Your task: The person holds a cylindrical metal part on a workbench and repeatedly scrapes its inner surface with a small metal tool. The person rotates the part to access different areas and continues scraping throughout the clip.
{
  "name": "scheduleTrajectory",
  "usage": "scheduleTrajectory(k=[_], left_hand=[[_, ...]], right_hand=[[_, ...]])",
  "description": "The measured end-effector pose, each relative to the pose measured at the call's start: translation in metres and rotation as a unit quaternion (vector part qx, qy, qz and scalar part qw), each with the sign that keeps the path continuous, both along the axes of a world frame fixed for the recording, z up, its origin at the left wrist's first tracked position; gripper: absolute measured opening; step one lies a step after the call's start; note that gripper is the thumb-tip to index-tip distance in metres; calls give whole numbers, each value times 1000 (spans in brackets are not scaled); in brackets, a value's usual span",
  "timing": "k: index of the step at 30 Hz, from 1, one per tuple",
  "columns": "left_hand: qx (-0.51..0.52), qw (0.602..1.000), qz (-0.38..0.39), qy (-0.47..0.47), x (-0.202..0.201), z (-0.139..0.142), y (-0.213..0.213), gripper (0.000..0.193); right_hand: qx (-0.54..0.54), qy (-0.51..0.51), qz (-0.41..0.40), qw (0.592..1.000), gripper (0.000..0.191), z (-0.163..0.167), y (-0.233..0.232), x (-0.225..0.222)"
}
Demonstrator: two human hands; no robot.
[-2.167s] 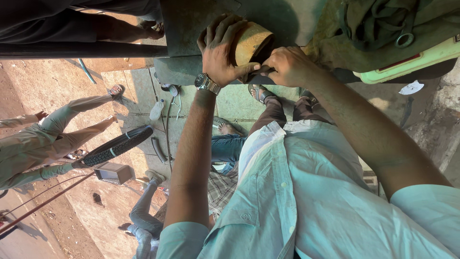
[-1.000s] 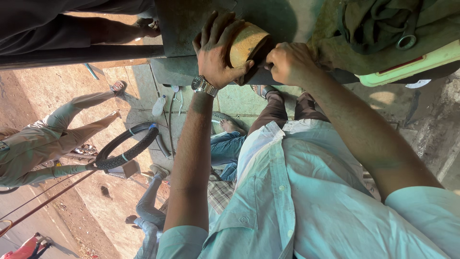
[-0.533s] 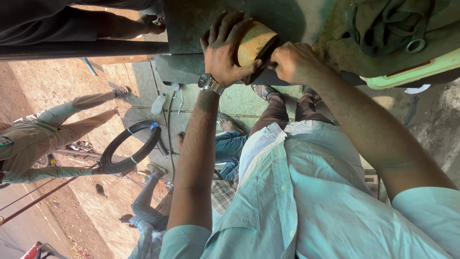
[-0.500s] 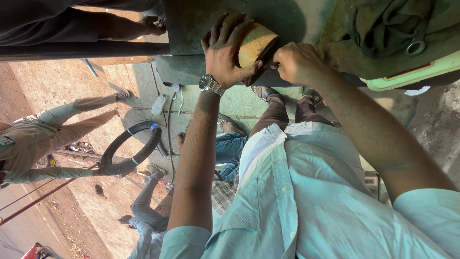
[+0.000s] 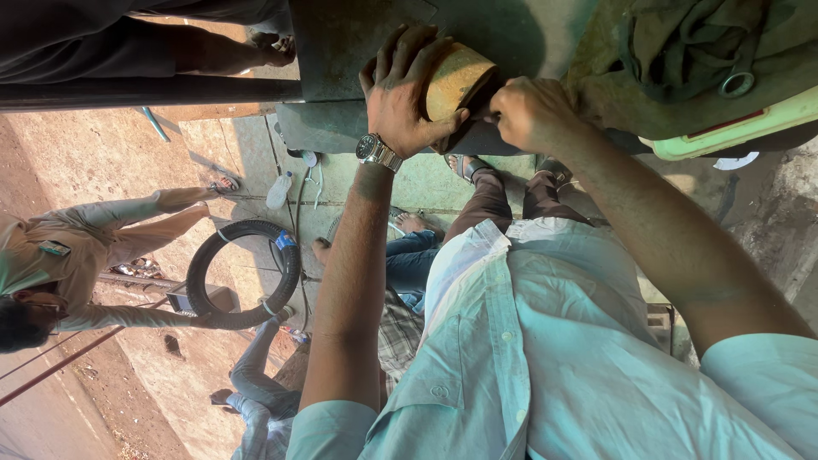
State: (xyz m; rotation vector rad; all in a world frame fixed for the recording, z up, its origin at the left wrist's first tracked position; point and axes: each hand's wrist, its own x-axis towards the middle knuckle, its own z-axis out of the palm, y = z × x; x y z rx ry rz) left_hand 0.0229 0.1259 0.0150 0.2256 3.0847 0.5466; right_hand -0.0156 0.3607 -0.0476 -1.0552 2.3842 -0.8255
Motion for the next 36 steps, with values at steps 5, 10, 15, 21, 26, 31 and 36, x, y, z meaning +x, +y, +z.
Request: scheduleTrajectory(k=[5,10,15,21,26,31,36], left_hand=[[4,1000,6,-10,-1,3,2,93],[3,1000,10,-4,-1,8,4,92],[16,1000,13,-4,-2,10,7,90],[-2,999,34,-29,-6,23,14,91],[-164,982,63,-70,-23,31,50,103],[-210,954,29,-215,-65,22,80,60],[-121,965,20,-232,-61,12,65,47]], right_hand=[[-56,47,-37,997,11,8,3,22],[-41,41,-114,992,20,13,8,27],[-65,-28,-136,988,15,4,9,32],[-16,9,-150,989,13,-19,-1,45],[-1,17,-190,982,29,-20,5,39],[-119,-23,-215,969,15,0,23,38],[-127,-42,-242,961,16,20,25,52]])
